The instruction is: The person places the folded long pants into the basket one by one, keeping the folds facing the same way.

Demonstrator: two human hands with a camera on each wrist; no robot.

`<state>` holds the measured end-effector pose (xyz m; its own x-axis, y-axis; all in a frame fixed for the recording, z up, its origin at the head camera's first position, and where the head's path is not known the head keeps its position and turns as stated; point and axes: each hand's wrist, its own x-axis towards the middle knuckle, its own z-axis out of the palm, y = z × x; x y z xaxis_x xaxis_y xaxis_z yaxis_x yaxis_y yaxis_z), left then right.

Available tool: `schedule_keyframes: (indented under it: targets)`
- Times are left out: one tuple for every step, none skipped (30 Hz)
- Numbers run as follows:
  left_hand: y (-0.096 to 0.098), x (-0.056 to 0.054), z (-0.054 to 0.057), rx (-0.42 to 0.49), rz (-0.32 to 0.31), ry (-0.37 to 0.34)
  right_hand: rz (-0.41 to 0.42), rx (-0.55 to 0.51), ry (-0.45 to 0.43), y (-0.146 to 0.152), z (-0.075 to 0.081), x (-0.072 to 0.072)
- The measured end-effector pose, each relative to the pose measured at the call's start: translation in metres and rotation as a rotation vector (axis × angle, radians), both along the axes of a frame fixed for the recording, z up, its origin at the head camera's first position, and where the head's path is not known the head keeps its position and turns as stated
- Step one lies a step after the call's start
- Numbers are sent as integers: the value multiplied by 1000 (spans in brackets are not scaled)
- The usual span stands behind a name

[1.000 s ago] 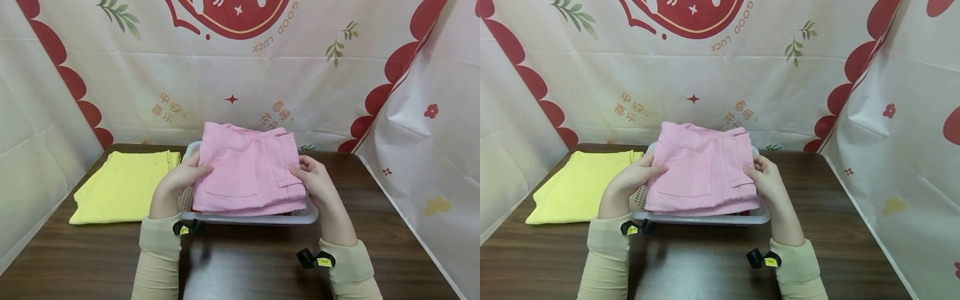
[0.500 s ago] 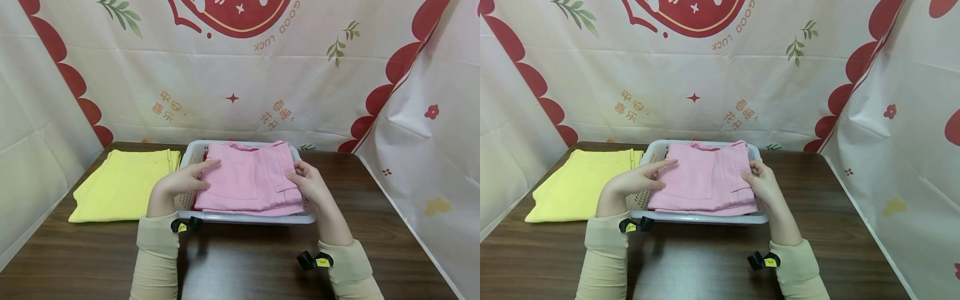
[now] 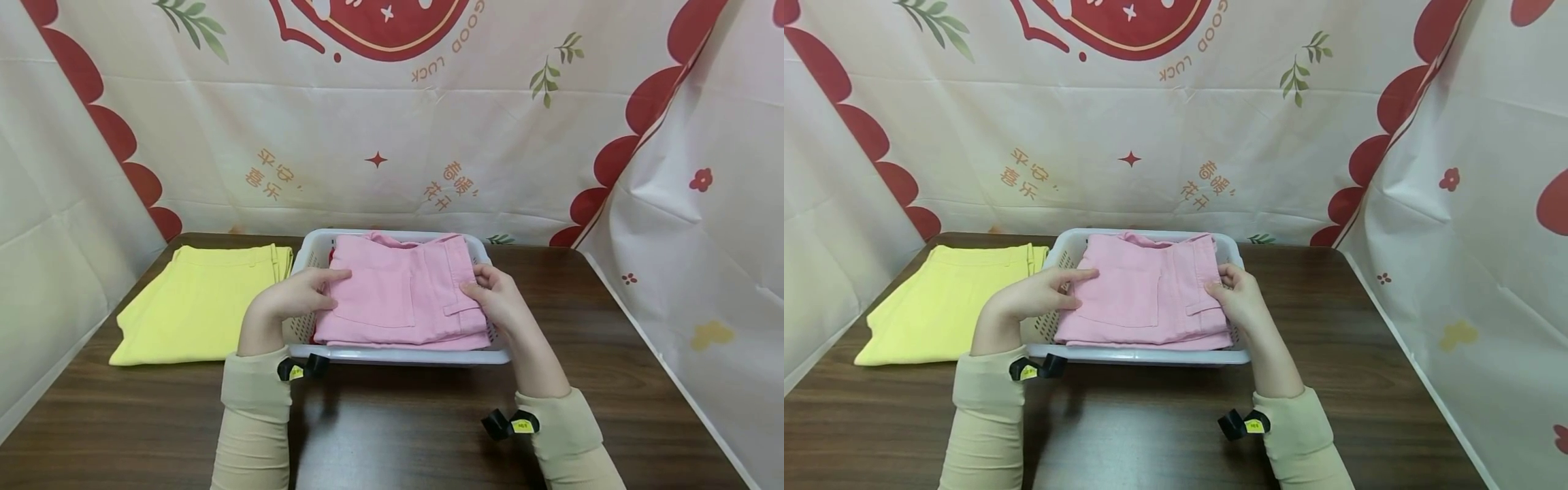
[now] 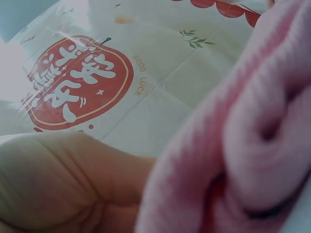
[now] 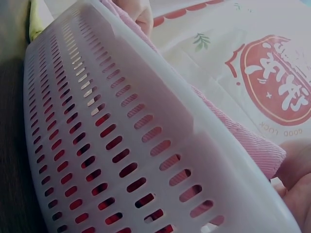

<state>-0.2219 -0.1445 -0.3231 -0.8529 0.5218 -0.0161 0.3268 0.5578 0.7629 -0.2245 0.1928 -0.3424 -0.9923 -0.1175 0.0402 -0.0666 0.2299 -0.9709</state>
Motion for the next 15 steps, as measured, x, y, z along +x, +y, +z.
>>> schedule_keyframes:
  targets:
    - [0,0,0,-1,6,11,-3,3,3,0,0,0]
    - [1,1,1,-5,12,23,-4,5,7,-1,0,0]
    - [1,1,2,-8,19,31,-6,6,9,-1,0,0]
    - [1,2,2,-13,28,40,-8,7,11,-2,0,0]
    - [1,3,3,-16,41,42,-9,9,12,-2,0,0]
    - [1,3,4,-18,51,44,-8,8,10,-2,0,0]
    - [1,4,4,-15,57,43,-7,11,9,-3,0,0]
    - [0,4,4,-15,62,44,-8,12,5,-3,0,0]
    - [0,4,4,-13,69,41,-8,13,-2,-4,-1,0]
    - [-1,4,4,-11,74,40,-8,17,-6,-4,-1,0]
    - [-2,4,4,-4,76,36,-7,20,-10,-5,-1,-1]
    - [-2,4,3,1,77,32,-7,23,-14,-5,-1,-1]
    - [-2,4,3,6,78,26,-10,30,-17,-5,-2,-1]
    - [-3,4,3,8,80,21,-14,34,-22,-5,-2,-1]
    - [-3,3,2,7,81,16,-18,40,-25,-5,-2,-1]
